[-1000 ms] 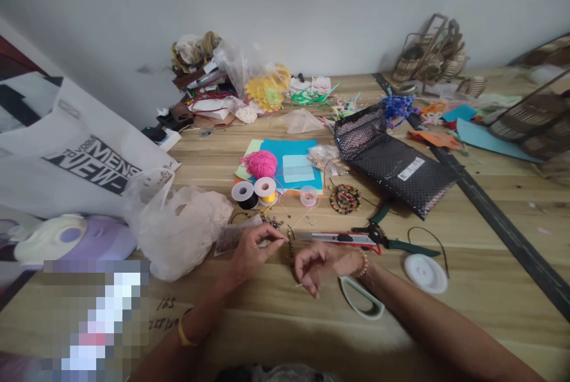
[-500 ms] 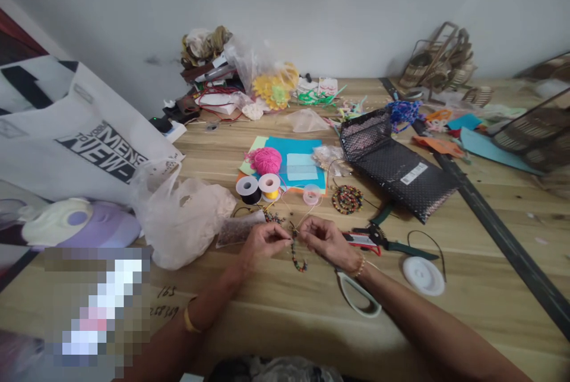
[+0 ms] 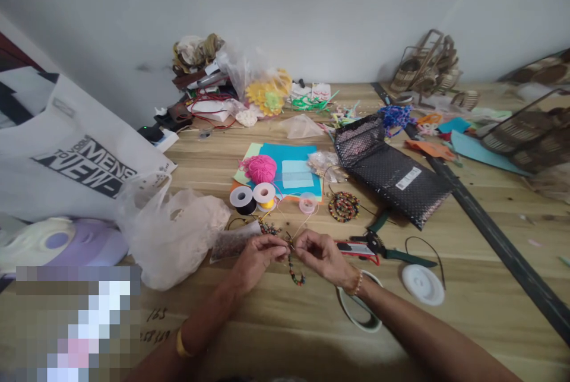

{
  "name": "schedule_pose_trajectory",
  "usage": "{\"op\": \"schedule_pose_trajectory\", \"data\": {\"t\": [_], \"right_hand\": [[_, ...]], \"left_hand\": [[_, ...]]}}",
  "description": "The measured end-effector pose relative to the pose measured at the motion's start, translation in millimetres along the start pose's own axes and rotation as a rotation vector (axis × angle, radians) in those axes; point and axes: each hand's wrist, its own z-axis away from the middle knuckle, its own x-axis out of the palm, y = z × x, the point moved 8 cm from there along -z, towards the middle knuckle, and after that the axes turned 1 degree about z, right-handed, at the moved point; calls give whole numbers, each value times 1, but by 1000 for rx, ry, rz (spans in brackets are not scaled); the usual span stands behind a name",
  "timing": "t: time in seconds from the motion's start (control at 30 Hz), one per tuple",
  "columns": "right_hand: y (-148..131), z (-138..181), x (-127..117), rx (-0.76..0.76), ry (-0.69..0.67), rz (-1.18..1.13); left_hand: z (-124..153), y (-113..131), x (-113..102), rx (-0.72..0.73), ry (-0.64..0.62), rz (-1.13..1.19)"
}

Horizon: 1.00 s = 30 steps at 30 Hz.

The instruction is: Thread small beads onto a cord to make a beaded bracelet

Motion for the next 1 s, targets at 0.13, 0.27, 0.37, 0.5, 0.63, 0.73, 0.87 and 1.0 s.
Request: {"op": "schedule_pose_trajectory", "data": {"t": [0.13,0.27,0.37,0.5,0.63,0.73,0.87,1.0], "right_hand": [[-1,1,2,32,-13,-30],[-4,0,4,42,-31,-79],[-7,0,3,34,-40,-102],[-4,-1,4,64,-65,-134],[1,0,10,115,-135,-190],[3,0,11,132,-155,-216],[2,0,11,144,-161,-229],[1,0,12,143,-184,-218]], "left_hand": [[-1,-2,0,-26,4,66],[-1,-5,1,-56,-3,45],[-1,-6,0,-64,3,10],[-1,-6,-3,-47,11,-67],[-1,-3,-6,15,14,-155],[-1,0,-6,61,7,-217],[0,1,-4,84,-17,-242],[-1,2,-5,93,-12,-252]]}}
